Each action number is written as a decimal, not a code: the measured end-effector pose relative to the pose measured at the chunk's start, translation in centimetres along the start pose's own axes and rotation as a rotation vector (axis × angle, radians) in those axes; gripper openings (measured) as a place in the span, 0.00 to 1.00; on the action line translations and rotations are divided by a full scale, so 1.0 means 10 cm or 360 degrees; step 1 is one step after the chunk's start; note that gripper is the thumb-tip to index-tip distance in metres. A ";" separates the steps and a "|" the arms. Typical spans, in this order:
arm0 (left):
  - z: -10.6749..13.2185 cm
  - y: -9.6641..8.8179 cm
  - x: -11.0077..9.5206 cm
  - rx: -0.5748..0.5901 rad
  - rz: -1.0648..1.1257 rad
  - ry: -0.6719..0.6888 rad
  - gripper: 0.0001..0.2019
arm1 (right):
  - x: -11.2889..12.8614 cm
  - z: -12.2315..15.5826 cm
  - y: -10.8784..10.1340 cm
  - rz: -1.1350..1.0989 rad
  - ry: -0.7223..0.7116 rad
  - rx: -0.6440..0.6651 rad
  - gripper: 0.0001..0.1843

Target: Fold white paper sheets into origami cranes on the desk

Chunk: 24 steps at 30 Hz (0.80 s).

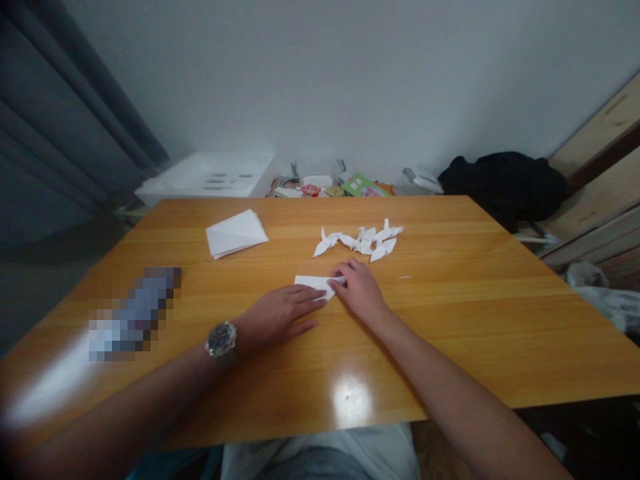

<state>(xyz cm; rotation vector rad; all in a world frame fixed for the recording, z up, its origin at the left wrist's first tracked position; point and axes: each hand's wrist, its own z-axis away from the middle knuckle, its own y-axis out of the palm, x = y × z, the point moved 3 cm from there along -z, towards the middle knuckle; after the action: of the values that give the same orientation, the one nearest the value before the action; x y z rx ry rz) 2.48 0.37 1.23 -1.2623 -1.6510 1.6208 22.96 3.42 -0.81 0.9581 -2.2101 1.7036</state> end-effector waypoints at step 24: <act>0.08 -0.04 0.17 0.0102 -0.0045 -0.0136 0.25 | 0.20 0.13 -0.18 0.0241 -0.0573 0.0662 0.24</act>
<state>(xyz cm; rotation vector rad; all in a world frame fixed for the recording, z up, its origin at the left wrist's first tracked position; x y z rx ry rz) 0.97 1.45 1.05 -1.1479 -1.6457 1.7183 22.77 1.22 1.27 1.3099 -2.2241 2.2778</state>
